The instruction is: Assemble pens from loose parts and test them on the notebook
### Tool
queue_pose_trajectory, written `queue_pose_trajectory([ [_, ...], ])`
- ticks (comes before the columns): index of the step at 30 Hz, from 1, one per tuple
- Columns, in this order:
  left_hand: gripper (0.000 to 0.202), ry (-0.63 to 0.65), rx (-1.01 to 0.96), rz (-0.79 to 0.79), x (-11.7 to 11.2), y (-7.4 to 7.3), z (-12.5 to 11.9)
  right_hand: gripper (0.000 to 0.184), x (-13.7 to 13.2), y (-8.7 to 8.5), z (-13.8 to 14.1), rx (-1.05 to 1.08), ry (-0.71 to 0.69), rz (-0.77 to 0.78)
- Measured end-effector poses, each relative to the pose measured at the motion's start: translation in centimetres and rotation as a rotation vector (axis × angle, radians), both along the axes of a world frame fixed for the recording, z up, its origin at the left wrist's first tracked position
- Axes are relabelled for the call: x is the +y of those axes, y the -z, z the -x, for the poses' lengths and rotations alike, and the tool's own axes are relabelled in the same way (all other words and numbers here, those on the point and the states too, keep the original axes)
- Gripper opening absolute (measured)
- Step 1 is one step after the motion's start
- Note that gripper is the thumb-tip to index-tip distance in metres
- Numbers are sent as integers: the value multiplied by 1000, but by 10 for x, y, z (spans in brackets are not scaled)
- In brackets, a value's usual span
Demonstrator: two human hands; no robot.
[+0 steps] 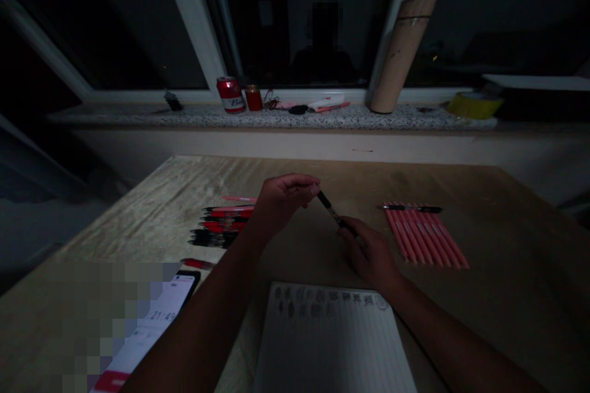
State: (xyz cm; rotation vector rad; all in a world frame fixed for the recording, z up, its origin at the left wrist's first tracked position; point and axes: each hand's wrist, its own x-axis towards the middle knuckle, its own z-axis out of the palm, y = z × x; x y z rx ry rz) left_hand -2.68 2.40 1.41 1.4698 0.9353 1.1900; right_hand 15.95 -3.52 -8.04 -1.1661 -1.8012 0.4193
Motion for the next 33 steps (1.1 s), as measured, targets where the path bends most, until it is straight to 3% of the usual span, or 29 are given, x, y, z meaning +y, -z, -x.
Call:
queue_pose_trajectory([
  [9,21,-96,-21,40,-1,2,-7,23,0,-2,1,-6,76,-46],
  [20,28,-169,-82,104,0,15,-14,17,-1,0,1,33,128,-44],
  [26,29,-169,-166,149,-4,19,-16,8,-2,-2,2,39,162,-45],
  [33,28,-134,-192,160,-3,22,-17,11,-3,-2,2,27,156,-42],
])
